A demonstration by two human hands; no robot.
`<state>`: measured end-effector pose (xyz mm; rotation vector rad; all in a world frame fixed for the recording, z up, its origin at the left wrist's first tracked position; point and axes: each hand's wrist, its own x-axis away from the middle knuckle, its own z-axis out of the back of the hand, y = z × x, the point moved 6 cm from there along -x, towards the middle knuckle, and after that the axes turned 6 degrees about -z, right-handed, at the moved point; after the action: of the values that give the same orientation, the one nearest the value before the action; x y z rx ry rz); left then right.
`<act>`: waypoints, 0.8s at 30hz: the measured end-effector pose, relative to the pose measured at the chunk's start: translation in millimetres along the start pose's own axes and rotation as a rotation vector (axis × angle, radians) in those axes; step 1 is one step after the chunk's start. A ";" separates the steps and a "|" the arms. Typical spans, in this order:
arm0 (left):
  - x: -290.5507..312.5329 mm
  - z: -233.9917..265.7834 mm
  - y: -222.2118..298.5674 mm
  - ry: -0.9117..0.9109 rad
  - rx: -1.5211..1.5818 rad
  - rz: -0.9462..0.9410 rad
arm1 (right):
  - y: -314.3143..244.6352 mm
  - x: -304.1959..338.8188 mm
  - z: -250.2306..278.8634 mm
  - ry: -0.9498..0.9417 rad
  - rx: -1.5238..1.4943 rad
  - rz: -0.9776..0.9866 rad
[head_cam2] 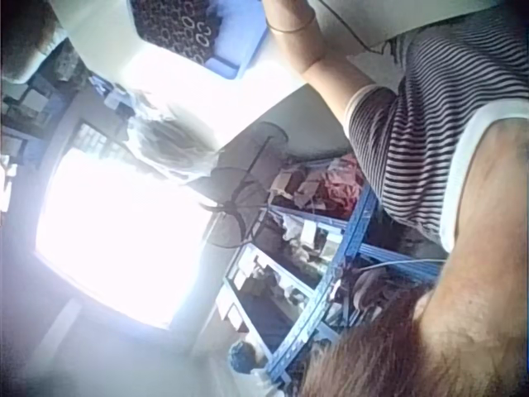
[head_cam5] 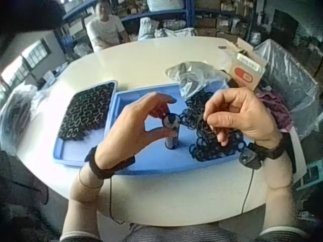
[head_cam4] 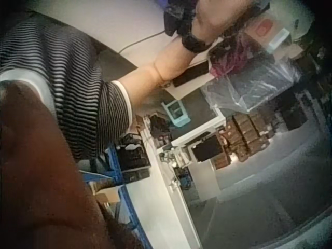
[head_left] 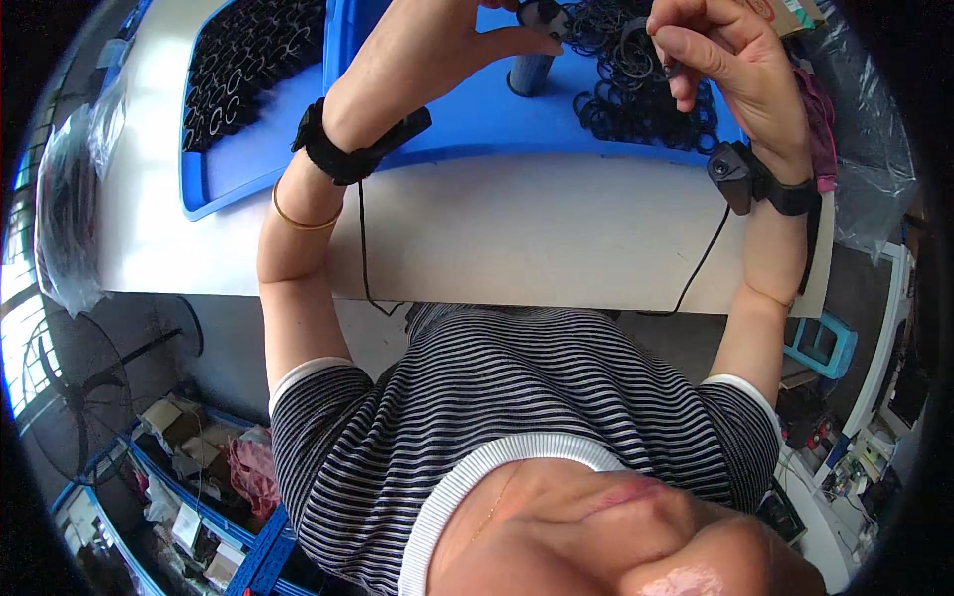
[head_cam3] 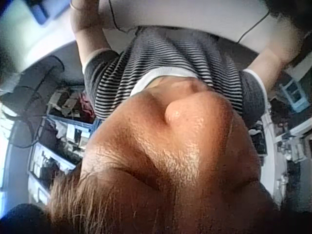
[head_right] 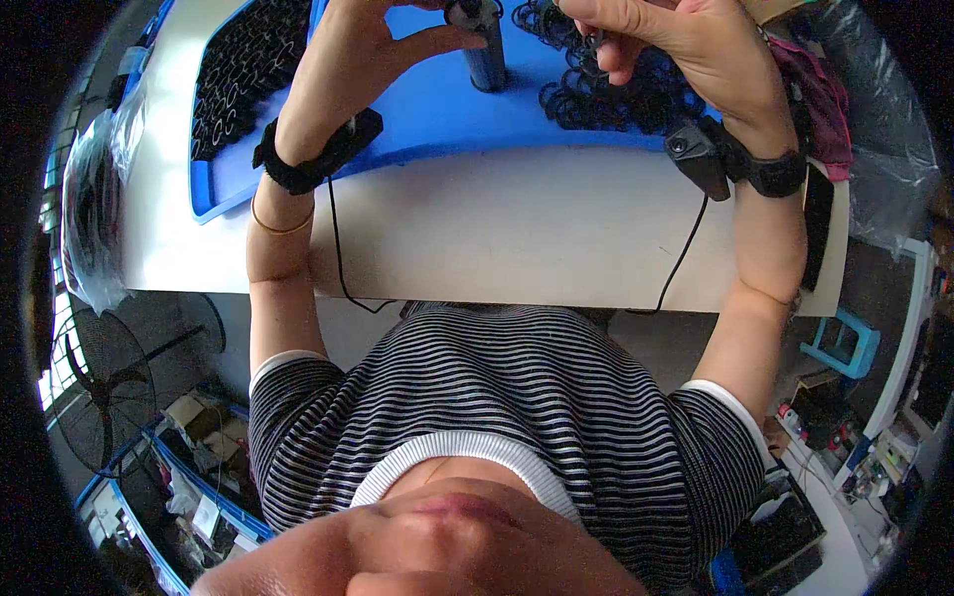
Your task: The recorder is assembling small black circular components onto a metal cylindrical jig at an assembly workbench.
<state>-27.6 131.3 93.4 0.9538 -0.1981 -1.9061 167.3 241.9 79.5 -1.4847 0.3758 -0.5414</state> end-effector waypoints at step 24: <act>0.3 -1.3 5.1 -0.039 -0.055 0.056 | 3.6 -4.0 -3.0 -0.010 0.009 -0.015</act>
<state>-23.2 128.7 94.9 0.8660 -0.1919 -1.8707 162.8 241.6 75.4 -1.4822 0.3541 -0.5463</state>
